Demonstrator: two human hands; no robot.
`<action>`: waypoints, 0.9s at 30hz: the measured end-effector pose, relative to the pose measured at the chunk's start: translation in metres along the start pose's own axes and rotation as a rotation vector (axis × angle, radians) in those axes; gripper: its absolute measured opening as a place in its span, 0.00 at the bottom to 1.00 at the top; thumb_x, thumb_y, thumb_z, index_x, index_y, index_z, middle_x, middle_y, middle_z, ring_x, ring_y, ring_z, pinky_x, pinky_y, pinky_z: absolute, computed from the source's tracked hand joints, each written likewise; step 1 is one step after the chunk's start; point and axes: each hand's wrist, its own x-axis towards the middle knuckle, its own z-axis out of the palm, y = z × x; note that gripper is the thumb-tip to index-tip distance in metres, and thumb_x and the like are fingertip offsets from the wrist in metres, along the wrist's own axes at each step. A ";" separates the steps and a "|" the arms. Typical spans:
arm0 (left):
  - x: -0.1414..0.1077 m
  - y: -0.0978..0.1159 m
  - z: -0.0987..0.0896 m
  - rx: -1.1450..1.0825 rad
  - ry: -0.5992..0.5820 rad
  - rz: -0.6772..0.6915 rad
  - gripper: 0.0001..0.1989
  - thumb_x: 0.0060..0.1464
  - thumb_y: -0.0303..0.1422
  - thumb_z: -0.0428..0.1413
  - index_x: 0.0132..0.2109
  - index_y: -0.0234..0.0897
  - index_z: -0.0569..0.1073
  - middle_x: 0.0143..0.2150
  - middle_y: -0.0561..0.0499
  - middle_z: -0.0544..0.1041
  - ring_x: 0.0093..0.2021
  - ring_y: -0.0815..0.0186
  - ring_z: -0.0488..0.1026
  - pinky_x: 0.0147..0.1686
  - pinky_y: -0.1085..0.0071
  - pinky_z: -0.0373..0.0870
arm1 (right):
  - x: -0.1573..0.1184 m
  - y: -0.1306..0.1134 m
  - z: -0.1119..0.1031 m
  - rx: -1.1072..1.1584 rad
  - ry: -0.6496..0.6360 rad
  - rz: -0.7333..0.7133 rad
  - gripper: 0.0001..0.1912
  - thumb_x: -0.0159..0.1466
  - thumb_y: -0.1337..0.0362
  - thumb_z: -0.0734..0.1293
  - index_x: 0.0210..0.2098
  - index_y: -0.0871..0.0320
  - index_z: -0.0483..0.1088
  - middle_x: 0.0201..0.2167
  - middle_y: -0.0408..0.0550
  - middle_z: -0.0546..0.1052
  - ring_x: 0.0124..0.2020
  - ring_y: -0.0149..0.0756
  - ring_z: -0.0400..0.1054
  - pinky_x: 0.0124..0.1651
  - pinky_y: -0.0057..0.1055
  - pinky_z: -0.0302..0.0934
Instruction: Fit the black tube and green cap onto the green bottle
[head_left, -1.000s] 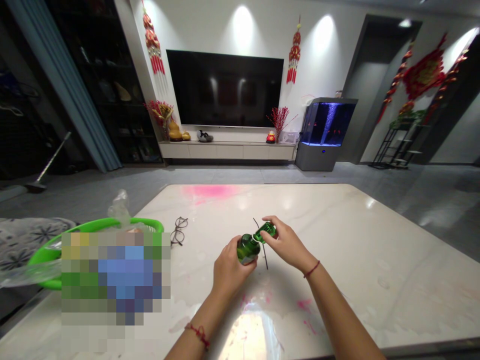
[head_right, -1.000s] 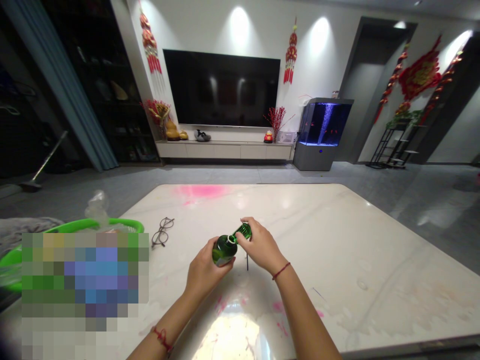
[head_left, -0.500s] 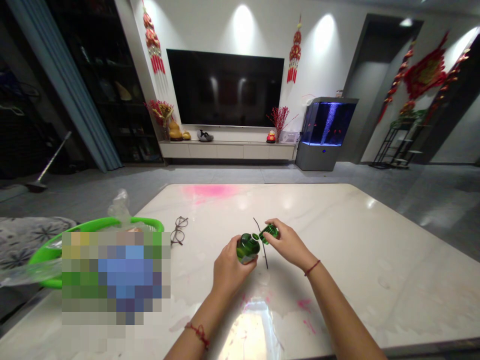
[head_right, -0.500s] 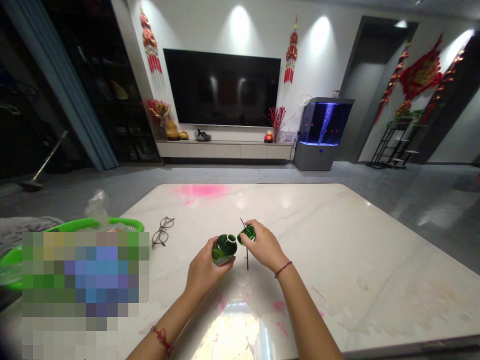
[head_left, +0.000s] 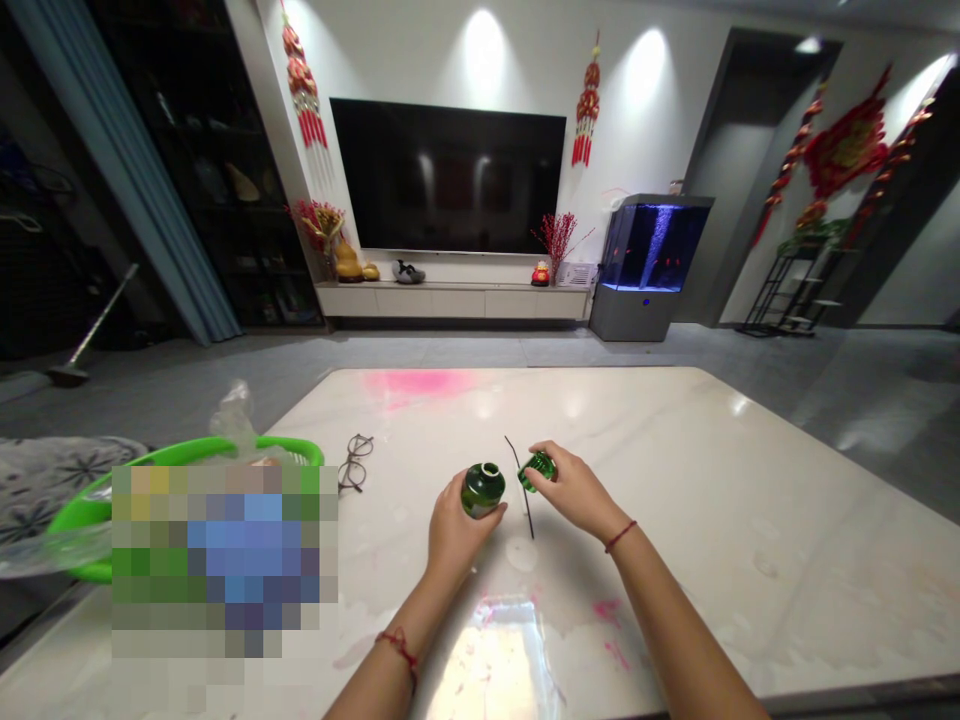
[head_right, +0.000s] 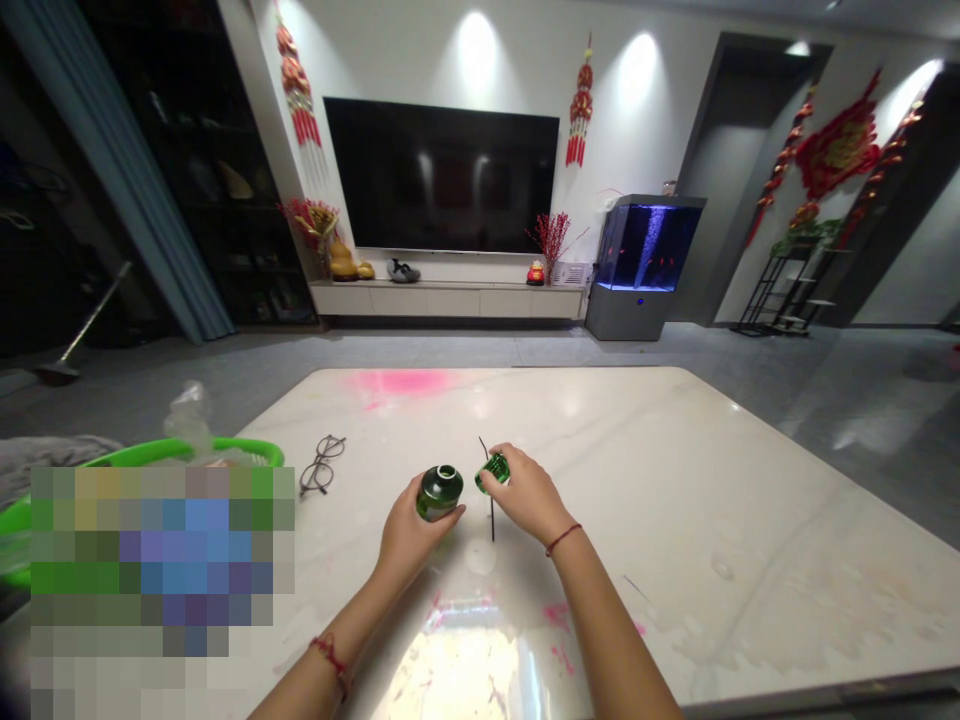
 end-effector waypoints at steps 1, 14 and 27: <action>0.001 -0.001 0.001 -0.029 0.007 -0.017 0.28 0.37 0.39 0.61 0.47 0.36 0.67 0.45 0.45 0.74 0.45 0.59 0.70 0.45 0.64 0.65 | 0.000 0.000 0.000 -0.007 -0.001 -0.001 0.15 0.56 0.61 0.61 0.43 0.57 0.65 0.39 0.49 0.73 0.39 0.36 0.67 0.44 0.34 0.59; 0.004 0.001 0.001 -0.055 -0.003 -0.129 0.25 0.38 0.42 0.59 0.44 0.36 0.67 0.40 0.47 0.75 0.40 0.60 0.73 0.40 0.66 0.67 | 0.001 0.005 0.001 -0.006 0.000 0.011 0.16 0.55 0.61 0.61 0.43 0.57 0.65 0.39 0.49 0.73 0.39 0.36 0.67 0.44 0.34 0.59; 0.005 -0.005 0.001 -0.074 -0.005 -0.153 0.24 0.35 0.42 0.60 0.41 0.35 0.68 0.38 0.47 0.76 0.39 0.60 0.74 0.39 0.67 0.68 | 0.001 0.004 0.001 -0.017 -0.003 0.012 0.15 0.56 0.61 0.61 0.43 0.57 0.66 0.38 0.48 0.73 0.37 0.36 0.67 0.43 0.33 0.59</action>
